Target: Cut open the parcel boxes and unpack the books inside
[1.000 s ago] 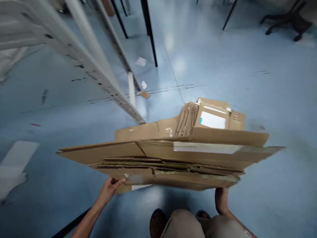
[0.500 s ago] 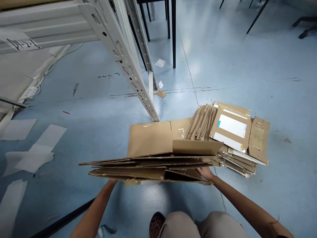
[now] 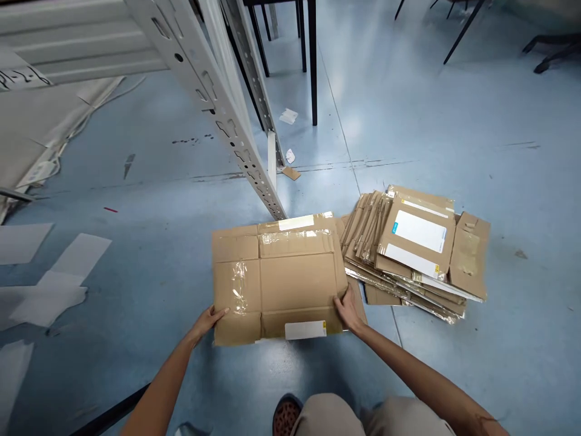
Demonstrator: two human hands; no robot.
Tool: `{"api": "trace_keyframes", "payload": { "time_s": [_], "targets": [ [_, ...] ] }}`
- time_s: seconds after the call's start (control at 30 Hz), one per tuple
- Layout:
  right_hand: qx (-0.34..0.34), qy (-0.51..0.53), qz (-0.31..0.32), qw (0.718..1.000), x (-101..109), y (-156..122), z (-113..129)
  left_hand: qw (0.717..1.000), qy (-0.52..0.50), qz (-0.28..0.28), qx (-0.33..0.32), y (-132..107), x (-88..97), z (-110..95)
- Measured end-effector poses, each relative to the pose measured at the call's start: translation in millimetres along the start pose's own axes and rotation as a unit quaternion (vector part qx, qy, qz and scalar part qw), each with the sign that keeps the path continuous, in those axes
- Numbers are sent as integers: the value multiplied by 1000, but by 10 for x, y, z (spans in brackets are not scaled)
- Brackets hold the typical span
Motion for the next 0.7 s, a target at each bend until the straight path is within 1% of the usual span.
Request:
{"api": "trace_keyframes", "payload": {
  "time_s": [0.03,0.1,0.17,0.23,0.3,0.4,0.5,0.57,0.7],
  "targets": [
    [-20,-5,5,1000,-72,49,25,1000,-1,-3,9,28,-14,43],
    [-33,-17,13,999,-162,135,79,999,-6,-37,24,81,-57,106],
    [-36,-23,16,999,-197,172,120,996,-10,-84,39,131,-99,143],
    [-40,-31,19,999,-214,136,135,993,-16,-111,46,182,-115,157],
    [-42,-41,28,998,-257,32,124,991,-21,-120,49,236,-78,163],
    [-42,-57,52,996,-372,-150,77,991,-35,-120,52,306,52,170],
    [-59,-78,76,992,-448,-193,28,990,-35,-127,52,332,124,156],
    [-73,-90,81,990,-436,-114,15,989,-12,-140,45,329,84,132],
    [-75,-106,59,990,-325,125,39,986,29,-161,25,354,-126,90]
  ]
}}
Point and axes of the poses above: each hand's wrist, its own y-axis towards the middle knuckle, its own x-axis out of the back of the hand, z = x × y, the point moved 3 cm from there along y, towards the middle knuckle, and after that the axes turned 5 degrees about -z, right-handed, at the moved point
